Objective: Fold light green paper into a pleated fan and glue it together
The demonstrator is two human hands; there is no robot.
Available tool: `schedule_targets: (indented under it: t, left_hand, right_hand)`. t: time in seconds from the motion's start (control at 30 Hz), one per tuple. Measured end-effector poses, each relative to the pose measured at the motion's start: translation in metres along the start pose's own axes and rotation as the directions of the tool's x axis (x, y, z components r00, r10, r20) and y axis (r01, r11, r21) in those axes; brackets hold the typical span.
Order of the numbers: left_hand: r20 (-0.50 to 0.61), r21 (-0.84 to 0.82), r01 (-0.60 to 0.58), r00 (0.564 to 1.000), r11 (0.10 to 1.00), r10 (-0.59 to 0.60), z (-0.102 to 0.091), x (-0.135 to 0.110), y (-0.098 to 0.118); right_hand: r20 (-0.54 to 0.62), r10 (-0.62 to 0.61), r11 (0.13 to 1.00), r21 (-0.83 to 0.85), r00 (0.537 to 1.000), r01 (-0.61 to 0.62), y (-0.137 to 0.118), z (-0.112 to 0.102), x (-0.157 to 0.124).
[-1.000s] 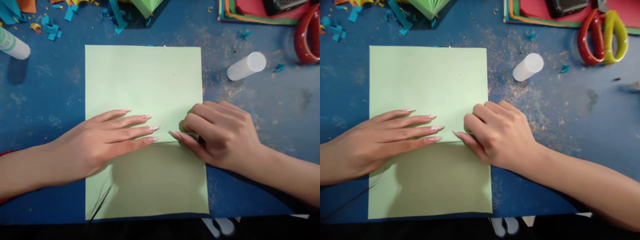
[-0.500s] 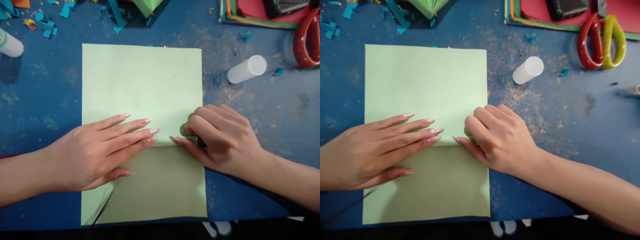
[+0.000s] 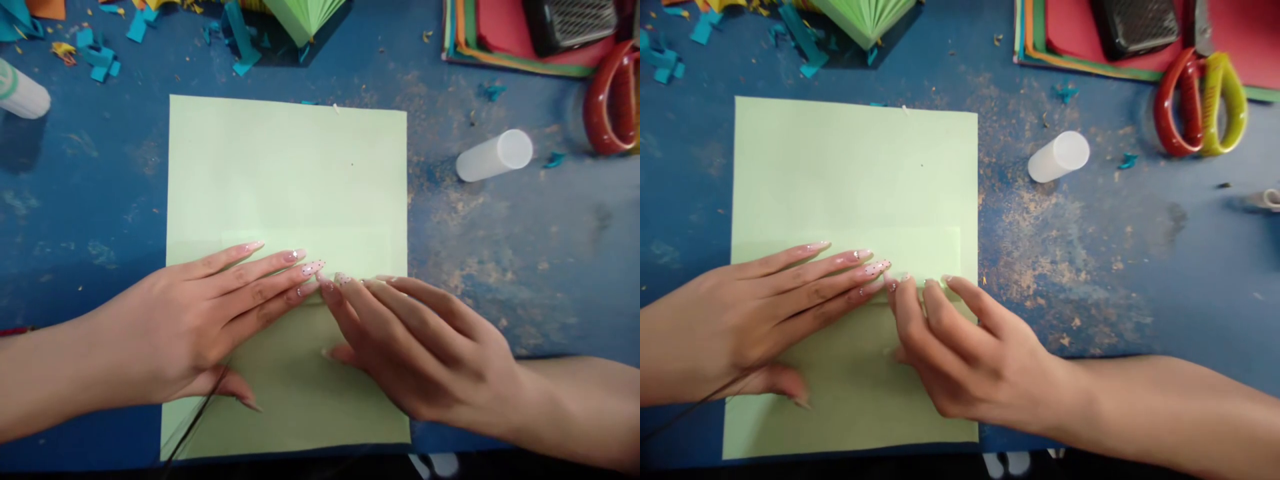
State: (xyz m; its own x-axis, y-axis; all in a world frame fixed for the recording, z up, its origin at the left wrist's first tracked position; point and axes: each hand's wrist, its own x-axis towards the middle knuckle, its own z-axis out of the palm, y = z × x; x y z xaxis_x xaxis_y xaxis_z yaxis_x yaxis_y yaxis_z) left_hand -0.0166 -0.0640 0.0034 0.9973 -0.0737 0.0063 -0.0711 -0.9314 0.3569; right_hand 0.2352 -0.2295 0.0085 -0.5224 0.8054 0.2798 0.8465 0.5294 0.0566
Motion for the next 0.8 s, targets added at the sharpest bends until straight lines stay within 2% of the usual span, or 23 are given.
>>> schedule_targets:
  t: [0.13,0.3,0.43,0.63,0.73,0.8]
  left_hand:
    - [0.017,-0.027,-0.013,1.0,1.0,0.013,-0.001,0.0,-0.003]
    - [-0.01,-0.043,0.0,1.0,0.999,-0.001,-0.002,-0.004,-0.004]
    - [-0.025,-0.043,0.056,0.998,0.998,-0.057,-0.002,-0.02,-0.002]
    - [-0.051,-0.003,0.128,0.991,0.992,-0.128,0.0,-0.054,-0.004]
    - [-0.056,0.044,0.101,0.994,0.994,-0.098,0.0,-0.061,-0.007]
    - [-0.058,0.061,0.071,0.996,0.996,-0.068,0.0,-0.061,-0.008]
  right_hand:
    - [0.049,0.007,0.999,-0.05,0.999,-0.005,-0.01,-0.003,0.0]
    - [0.079,0.004,0.993,-0.119,0.997,0.005,-0.008,-0.009,-0.001]
    - [0.073,0.02,0.983,-0.186,0.997,-0.007,-0.004,-0.014,-0.013]
    - [0.075,0.144,0.959,-0.258,0.987,-0.121,-0.004,-0.021,-0.031]
    - [0.076,0.166,0.95,-0.279,0.983,-0.138,-0.005,-0.023,-0.032]
    - [0.05,0.128,0.944,-0.311,0.991,-0.106,-0.005,-0.023,-0.03]
